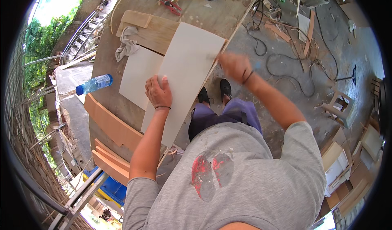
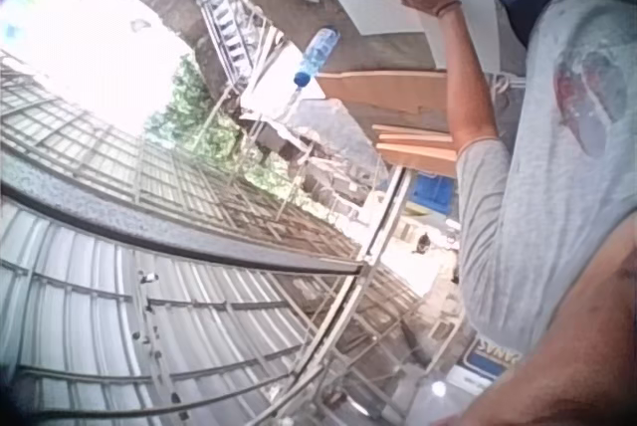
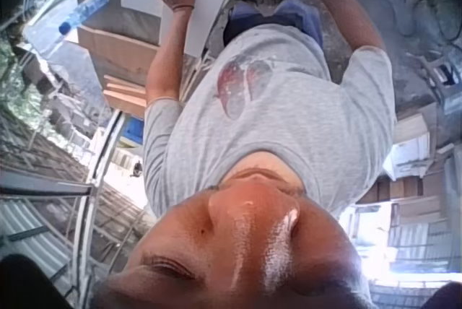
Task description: The person applies adhesive from a small container to the edge of a board and uses a small blade to scrape and smooth the edges of white panels.
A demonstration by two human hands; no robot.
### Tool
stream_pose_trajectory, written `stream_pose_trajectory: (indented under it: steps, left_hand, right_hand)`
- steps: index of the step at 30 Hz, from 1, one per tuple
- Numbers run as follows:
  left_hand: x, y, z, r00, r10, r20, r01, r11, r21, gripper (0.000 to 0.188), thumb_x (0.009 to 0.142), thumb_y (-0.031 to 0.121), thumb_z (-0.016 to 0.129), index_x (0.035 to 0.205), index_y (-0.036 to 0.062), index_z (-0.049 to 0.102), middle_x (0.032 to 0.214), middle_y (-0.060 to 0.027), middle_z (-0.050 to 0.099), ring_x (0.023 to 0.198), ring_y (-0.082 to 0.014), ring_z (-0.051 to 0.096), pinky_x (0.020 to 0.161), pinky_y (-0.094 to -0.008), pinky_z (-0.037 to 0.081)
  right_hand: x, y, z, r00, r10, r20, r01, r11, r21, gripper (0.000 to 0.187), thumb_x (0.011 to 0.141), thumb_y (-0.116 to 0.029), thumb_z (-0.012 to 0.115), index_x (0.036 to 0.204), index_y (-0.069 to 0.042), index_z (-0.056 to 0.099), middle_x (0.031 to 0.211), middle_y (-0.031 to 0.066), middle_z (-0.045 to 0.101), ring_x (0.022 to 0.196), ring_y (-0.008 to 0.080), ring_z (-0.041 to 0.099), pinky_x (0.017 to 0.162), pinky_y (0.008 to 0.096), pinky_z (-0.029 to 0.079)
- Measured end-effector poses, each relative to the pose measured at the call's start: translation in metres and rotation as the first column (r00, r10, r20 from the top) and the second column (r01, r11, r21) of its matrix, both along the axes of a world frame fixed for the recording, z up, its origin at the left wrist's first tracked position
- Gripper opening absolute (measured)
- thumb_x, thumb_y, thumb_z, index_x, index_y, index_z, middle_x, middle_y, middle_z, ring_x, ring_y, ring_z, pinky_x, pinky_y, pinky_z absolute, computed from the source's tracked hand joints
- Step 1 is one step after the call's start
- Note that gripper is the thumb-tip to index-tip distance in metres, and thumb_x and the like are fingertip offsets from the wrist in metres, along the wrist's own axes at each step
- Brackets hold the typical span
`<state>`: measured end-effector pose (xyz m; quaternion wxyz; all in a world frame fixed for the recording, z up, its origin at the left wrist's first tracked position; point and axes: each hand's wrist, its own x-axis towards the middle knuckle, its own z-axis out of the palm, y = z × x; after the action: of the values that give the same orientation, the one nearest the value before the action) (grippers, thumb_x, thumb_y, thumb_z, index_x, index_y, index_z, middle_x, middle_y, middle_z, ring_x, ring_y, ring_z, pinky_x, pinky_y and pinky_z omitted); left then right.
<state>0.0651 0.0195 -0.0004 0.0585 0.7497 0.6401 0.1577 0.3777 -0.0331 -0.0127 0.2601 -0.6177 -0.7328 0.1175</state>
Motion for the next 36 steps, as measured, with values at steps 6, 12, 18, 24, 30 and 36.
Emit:
stream_pose_trajectory:
  steps: [6,12,18,24,30,36]
  left_hand:
    - [0.006,0.003,0.001,1.0,0.012,-0.007,-0.012,1.0,0.004,0.041,0.094,0.041,0.054,0.115,0.0047,0.057,0.115,-0.0147,0.057,0.11,-0.0337,0.052,0.092,-0.0471,0.04]
    - [0.005,0.001,0.002,1.0,0.01,-0.011,-0.01,1.0,-0.012,0.043,0.093,0.041,0.055,0.114,0.0043,0.057,0.115,-0.0145,0.057,0.11,-0.034,0.052,0.092,-0.0472,0.04]
    - [0.007,0.002,0.002,1.0,0.023,0.009,-0.022,1.0,-0.021,0.043,0.093,0.04,0.056,0.116,0.004,0.057,0.117,-0.0138,0.057,0.111,-0.0339,0.052,0.094,-0.0474,0.04]
    - [0.004,-0.001,0.0,1.0,0.005,-0.027,-0.004,0.999,0.043,0.042,0.094,0.041,0.054,0.114,0.0031,0.056,0.114,-0.0149,0.058,0.109,-0.0353,0.053,0.092,-0.0477,0.041]
    - [0.007,0.003,0.002,0.999,-0.011,-0.037,0.011,1.0,0.016,0.042,0.095,0.04,0.054,0.114,0.0031,0.056,0.115,-0.0152,0.058,0.11,-0.0355,0.053,0.092,-0.0481,0.041]
    - [0.008,0.001,0.005,0.999,0.008,-0.034,-0.008,1.0,-0.016,0.041,0.095,0.039,0.053,0.115,0.0039,0.056,0.116,-0.0149,0.057,0.111,-0.035,0.052,0.092,-0.0483,0.041]
  right_hand:
    - [0.015,0.014,0.003,0.992,-0.085,-0.094,0.102,0.974,0.201,0.016,0.079,-0.008,0.058,0.094,-0.011,0.063,0.082,0.0088,0.066,0.072,0.0278,0.065,0.059,0.0392,0.053]
    - [-0.012,-0.003,0.021,0.989,0.041,0.139,-0.024,0.992,-0.127,0.017,0.086,-0.011,0.051,0.1,-0.01,0.061,0.083,0.01,0.067,0.077,0.0275,0.069,0.06,0.0383,0.055]
    - [0.024,0.016,0.014,0.992,-0.091,0.091,0.095,0.995,-0.036,0.013,0.086,-0.013,0.053,0.097,-0.01,0.06,0.085,0.0105,0.068,0.078,0.0259,0.069,0.059,0.0365,0.055]
    - [-0.011,-0.011,-0.008,0.994,0.1,-0.041,-0.102,0.993,-0.053,0.019,0.081,-0.011,0.056,0.099,-0.014,0.063,0.082,0.0062,0.066,0.078,0.028,0.066,0.067,0.0412,0.054]
    - [0.051,0.029,-0.012,0.904,-0.425,-0.048,0.425,0.905,0.002,0.015,0.086,-0.009,0.055,0.098,-0.012,0.062,0.084,0.0113,0.065,0.08,0.033,0.065,0.067,0.0429,0.052]
    - [-0.028,-0.03,-0.024,0.956,0.192,-0.223,-0.191,0.981,0.022,0.014,0.086,-0.012,0.054,0.097,-0.015,0.063,0.089,0.0081,0.065,0.084,0.0291,0.065,0.067,0.0422,0.052]
